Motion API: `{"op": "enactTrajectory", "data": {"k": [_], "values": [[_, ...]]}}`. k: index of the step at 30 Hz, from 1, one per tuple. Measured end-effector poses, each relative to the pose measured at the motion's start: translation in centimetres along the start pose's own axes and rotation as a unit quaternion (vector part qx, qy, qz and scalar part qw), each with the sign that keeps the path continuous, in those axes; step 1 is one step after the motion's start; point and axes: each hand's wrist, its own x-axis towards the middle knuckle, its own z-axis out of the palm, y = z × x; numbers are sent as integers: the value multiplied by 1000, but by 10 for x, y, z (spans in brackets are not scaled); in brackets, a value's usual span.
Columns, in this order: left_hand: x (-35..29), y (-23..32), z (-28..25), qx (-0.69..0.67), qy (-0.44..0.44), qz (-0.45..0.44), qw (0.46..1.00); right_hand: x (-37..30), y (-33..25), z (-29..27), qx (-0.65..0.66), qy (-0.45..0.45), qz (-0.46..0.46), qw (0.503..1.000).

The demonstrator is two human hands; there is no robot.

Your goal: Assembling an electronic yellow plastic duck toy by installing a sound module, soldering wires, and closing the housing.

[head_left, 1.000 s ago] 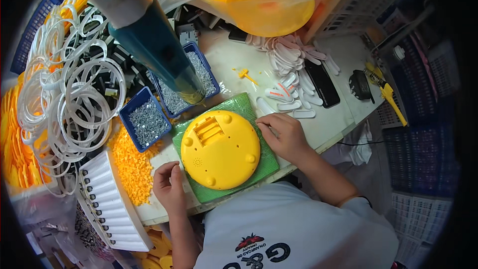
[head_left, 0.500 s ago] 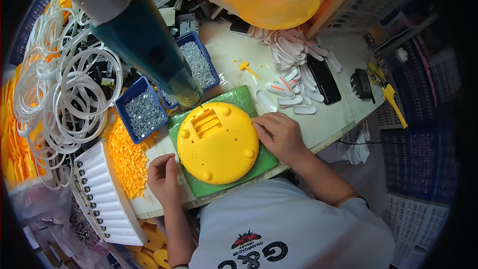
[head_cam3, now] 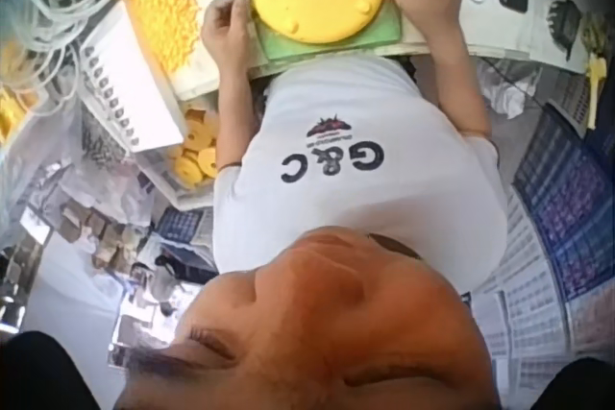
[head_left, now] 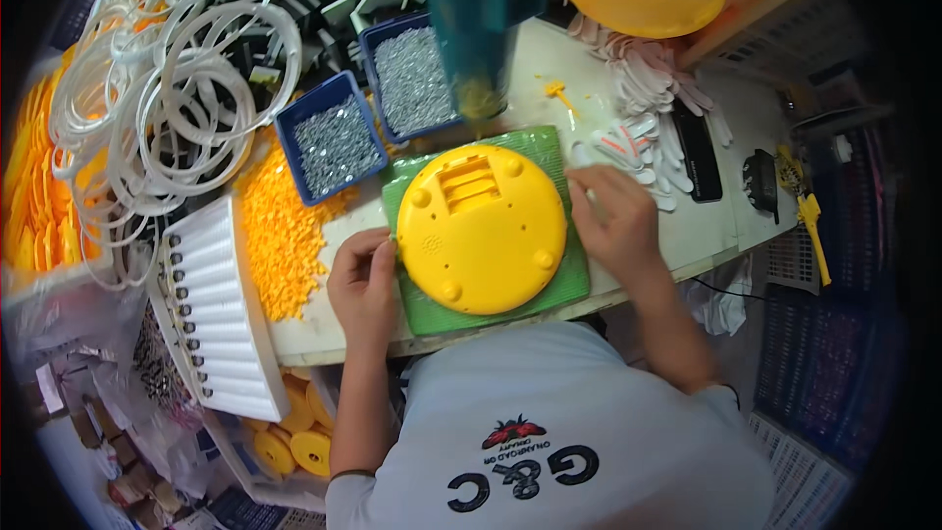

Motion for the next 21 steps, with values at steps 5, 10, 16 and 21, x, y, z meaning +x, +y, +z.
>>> {"op": "enactTrajectory", "data": {"k": [5,10,16,21], "values": [[0,5,7,-7,1,-13,1000,55,0,17,25,-25,-38,999],[5,12,7,41,2,-11,999,111,-4,56,0,-54,-118,992],[-15,17,3,245,-21,168,955,142,23,111,-60,-69,-138,986],[19,40,4,209,-18,208,955,148,23,100,-22,-91,-132,987]]}}
